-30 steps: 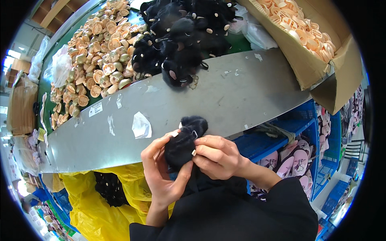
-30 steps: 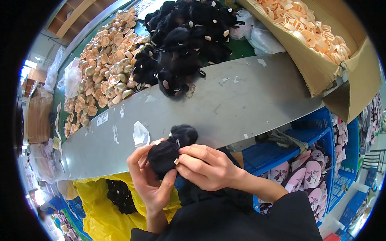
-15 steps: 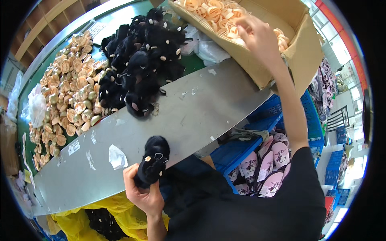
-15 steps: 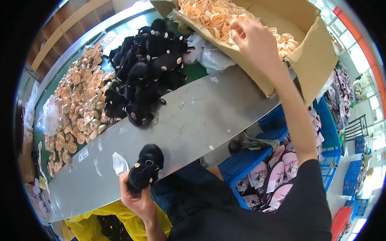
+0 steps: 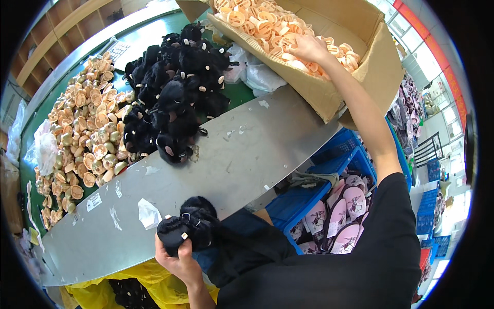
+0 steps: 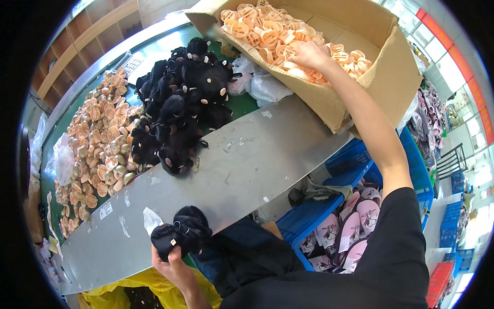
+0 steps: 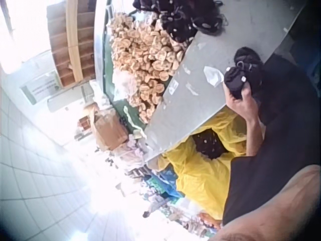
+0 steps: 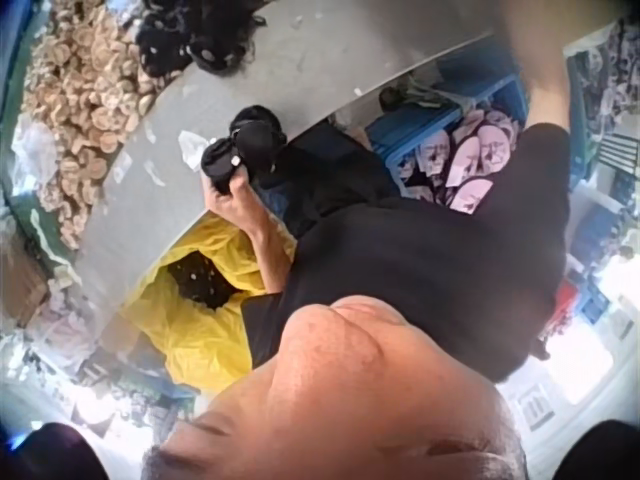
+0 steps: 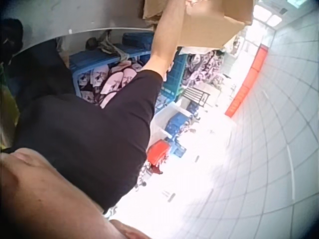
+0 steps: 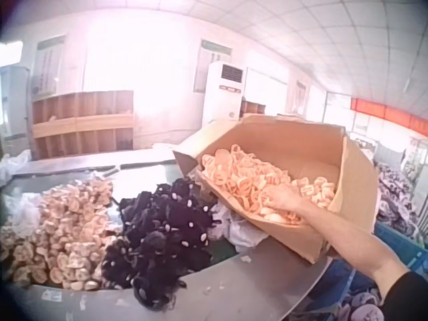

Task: The person repeatedly picks up small black plush toys from a metal table, opens them, and inserts small white stuffing pieces by hand. The person then closes the toys and places them back on the table. The process is repeated for multiple toys in a repetitive assembly-line manner.

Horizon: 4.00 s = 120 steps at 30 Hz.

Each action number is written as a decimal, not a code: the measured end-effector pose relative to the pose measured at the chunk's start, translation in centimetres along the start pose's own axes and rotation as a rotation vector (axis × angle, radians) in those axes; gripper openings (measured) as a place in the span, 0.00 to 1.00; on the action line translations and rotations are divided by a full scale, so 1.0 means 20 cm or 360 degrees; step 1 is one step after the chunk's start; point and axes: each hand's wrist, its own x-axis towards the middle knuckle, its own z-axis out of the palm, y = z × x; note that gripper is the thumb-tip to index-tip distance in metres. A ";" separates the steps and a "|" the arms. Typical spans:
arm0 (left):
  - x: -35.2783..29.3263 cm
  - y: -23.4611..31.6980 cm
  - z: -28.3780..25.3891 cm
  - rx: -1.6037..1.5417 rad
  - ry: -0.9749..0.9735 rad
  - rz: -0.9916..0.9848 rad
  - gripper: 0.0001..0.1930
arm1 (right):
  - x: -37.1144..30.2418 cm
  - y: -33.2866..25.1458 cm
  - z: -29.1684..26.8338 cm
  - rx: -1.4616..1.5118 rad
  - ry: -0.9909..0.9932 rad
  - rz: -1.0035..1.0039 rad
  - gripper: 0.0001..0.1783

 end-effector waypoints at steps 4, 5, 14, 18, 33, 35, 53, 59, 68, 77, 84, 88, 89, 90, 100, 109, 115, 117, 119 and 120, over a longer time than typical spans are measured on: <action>-0.01 0.01 0.03 -0.0132 0.0068 -0.0083 0.24 | -0.03 -0.01 -0.06 0.0062 0.0079 0.0086 0.32; -0.01 0.02 0.03 -0.0166 0.0075 -0.0091 0.24 | -0.06 -0.02 -0.08 0.0199 0.0391 -0.0034 0.33; 0.03 0.01 0.00 -0.0276 -0.0450 -0.0369 0.24 | -1.21 -0.88 -0.16 0.1695 0.0281 -0.1898 0.32; 0.00 0.03 -0.03 -0.0278 -0.0634 -0.0328 0.23 | -1.45 -1.04 -0.11 0.1814 0.0121 -0.1936 0.36; -0.02 0.05 0.02 0.0484 -0.0541 0.0419 0.18 | -1.45 -1.12 -0.05 0.2027 -0.0146 -0.2074 0.24; -0.05 -0.01 0.04 0.0348 -0.0388 0.0523 0.15 | -1.50 -1.21 -0.08 0.2024 0.0133 -0.1838 0.20; -0.04 0.01 -0.07 0.0385 -0.0235 0.0109 0.15 | -1.44 -1.55 0.10 0.3057 -0.0490 -0.1820 0.18; -0.04 -0.01 -0.09 -0.0255 -0.0184 -0.0182 0.17 | -1.52 -1.45 0.05 0.2123 0.0338 -0.1874 0.22; -0.07 0.00 -0.12 -0.0351 -0.0308 -0.0345 0.14 | -1.50 -1.40 0.10 0.2042 0.0334 -0.2299 0.25; -0.08 0.04 -0.10 0.0188 -0.0102 0.0538 0.17 | -1.56 -1.53 -0.05 0.2936 -0.0004 -0.1910 0.20; -0.05 0.02 -0.25 0.0258 -0.0178 0.0245 0.18 | -1.66 -1.61 0.05 0.3143 -0.0702 -0.1430 0.26; -0.05 -0.07 -0.24 -0.0031 0.0057 0.0043 0.24 | -1.63 -1.63 0.11 0.2800 -0.0547 -0.1434 0.26; -0.04 -0.08 -0.22 -0.0146 0.0171 0.0010 0.25 | -1.64 -1.63 0.12 0.2775 -0.0553 -0.1379 0.27; -0.02 -0.07 -0.21 -0.0113 0.0207 0.0024 0.27 | -1.66 -1.62 0.15 0.2679 -0.0479 -0.1365 0.27; -0.04 -0.14 -0.24 -0.1103 -0.0172 -0.0532 0.08 | -1.70 -1.47 0.20 0.2646 -0.0461 -0.1149 0.22; 0.01 -0.19 -0.15 0.0482 -0.0065 0.0548 0.08 | -1.72 -1.56 0.20 0.2214 0.0569 -0.1058 0.19; 0.02 -0.28 -0.06 0.0479 -0.0017 0.0417 0.07 | -1.70 -1.61 0.22 0.2437 0.0329 -0.0988 0.10; 0.03 -0.30 -0.04 0.0403 -0.0066 0.0361 0.08 | -1.70 -1.60 0.22 0.2477 0.0139 -0.0917 0.10; 0.03 -0.31 -0.03 0.0346 -0.0075 0.0326 0.08 | -1.68 -1.58 0.27 0.2348 0.0173 -0.0991 0.10; 0.04 -0.32 -0.02 0.0319 -0.0065 0.0324 0.08 | -1.67 -1.57 0.28 0.2353 0.0167 -0.0997 0.09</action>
